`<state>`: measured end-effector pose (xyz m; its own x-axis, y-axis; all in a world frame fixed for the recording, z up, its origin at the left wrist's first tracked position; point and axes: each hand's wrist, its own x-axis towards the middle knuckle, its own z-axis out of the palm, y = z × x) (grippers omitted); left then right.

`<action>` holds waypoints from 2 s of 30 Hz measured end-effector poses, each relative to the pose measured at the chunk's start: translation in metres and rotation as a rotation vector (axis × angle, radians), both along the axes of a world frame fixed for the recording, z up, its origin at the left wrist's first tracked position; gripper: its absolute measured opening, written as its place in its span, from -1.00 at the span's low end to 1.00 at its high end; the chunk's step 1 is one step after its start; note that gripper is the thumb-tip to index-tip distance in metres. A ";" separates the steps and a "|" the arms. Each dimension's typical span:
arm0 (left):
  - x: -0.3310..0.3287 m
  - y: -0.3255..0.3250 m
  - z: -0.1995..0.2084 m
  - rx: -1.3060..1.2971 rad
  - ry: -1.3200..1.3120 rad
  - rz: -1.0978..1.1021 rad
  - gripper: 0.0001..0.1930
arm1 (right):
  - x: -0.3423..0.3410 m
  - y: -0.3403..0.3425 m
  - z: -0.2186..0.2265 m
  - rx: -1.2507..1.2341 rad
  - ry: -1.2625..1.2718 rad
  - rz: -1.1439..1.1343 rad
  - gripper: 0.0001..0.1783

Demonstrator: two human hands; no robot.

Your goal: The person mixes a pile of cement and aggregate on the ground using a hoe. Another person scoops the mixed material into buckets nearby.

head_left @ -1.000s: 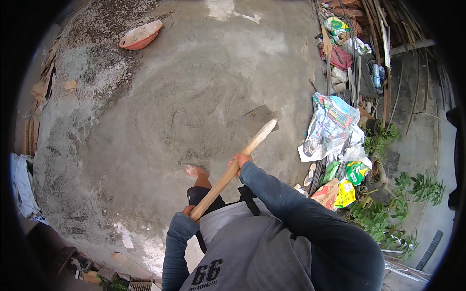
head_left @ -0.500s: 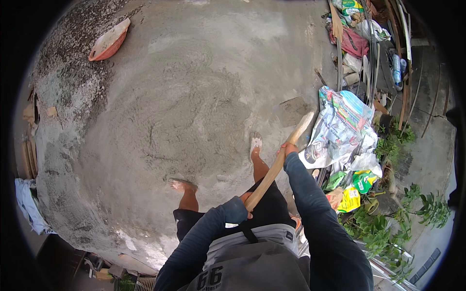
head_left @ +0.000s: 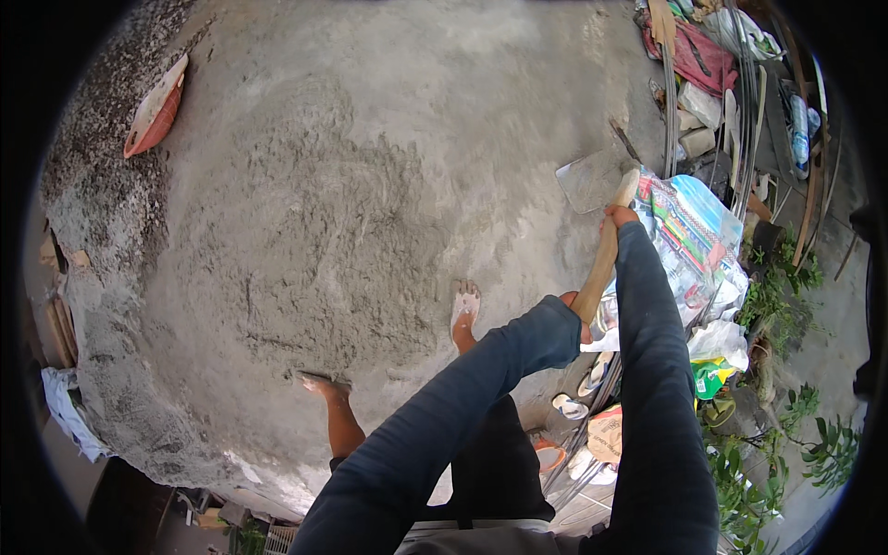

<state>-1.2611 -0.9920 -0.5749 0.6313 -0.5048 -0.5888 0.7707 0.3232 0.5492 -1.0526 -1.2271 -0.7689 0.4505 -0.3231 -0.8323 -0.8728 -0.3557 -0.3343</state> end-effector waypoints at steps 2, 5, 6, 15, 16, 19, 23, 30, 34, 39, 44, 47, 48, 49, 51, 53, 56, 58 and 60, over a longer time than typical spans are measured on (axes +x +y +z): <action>0.011 0.014 -0.001 0.069 0.130 -0.017 -0.39 | 0.008 0.012 -0.012 -0.016 -0.023 -0.037 -0.62; 0.012 0.043 0.011 0.072 0.205 -0.048 -0.38 | 0.000 0.040 -0.020 -0.039 0.031 0.135 -0.57; 0.011 0.052 0.016 0.102 0.131 -0.025 -0.28 | -0.006 0.048 -0.018 -0.070 0.029 0.145 -0.56; -0.095 0.246 0.131 0.442 -0.170 -0.552 -0.25 | -0.205 0.231 0.065 0.501 0.157 -0.484 -0.62; -0.121 0.273 0.165 0.314 0.062 -0.455 -0.13 | -0.241 0.271 0.080 0.504 0.108 -0.481 -0.55; -0.178 0.327 0.249 0.391 0.054 -0.406 -0.01 | -0.327 0.361 0.139 0.566 0.089 -0.507 0.08; -0.223 0.302 0.250 0.302 0.332 -0.249 0.09 | -0.335 0.368 0.152 0.470 -0.077 -0.332 0.15; -0.158 0.091 0.083 0.149 0.000 0.001 0.01 | -0.143 0.159 0.073 0.318 -0.201 -0.047 0.07; -0.060 0.006 0.012 0.083 -0.103 0.186 -0.09 | -0.007 0.076 0.023 0.077 -0.242 0.170 -0.02; 0.010 -0.009 -0.014 0.047 -0.189 0.247 -0.33 | 0.061 0.036 -0.022 -0.035 -0.185 0.202 -0.51; 0.008 0.024 0.026 0.187 -0.180 0.122 -0.36 | 0.021 0.041 0.000 0.091 0.013 0.083 -0.39; -0.005 0.069 0.048 0.312 -0.235 -0.136 -0.29 | -0.031 0.076 0.012 0.112 0.004 -0.051 -0.63; -0.009 0.089 0.053 0.330 -0.293 -0.191 -0.29 | -0.048 0.093 0.015 0.134 0.004 -0.127 -0.63; -0.015 0.113 0.060 0.364 -0.310 -0.270 -0.28 | -0.066 0.112 0.019 0.166 0.015 -0.204 -0.64; -0.030 0.168 0.079 0.451 -0.307 -0.445 -0.25 | -0.106 0.169 0.029 0.194 0.027 -0.285 -0.61; -0.065 0.237 0.118 0.410 -0.091 -0.397 -0.20 | -0.162 0.250 0.046 0.265 0.064 -0.344 -0.52; -0.136 0.331 0.220 0.383 0.115 -0.310 0.00 | -0.269 0.371 0.108 0.484 0.023 -0.316 -0.02; -0.176 0.353 0.262 0.382 0.216 -0.288 0.03 | -0.308 0.410 0.149 0.486 -0.012 -0.267 0.14; -0.201 0.357 0.271 0.435 0.264 -0.284 0.02 | -0.315 0.429 0.173 0.461 -0.042 -0.205 0.18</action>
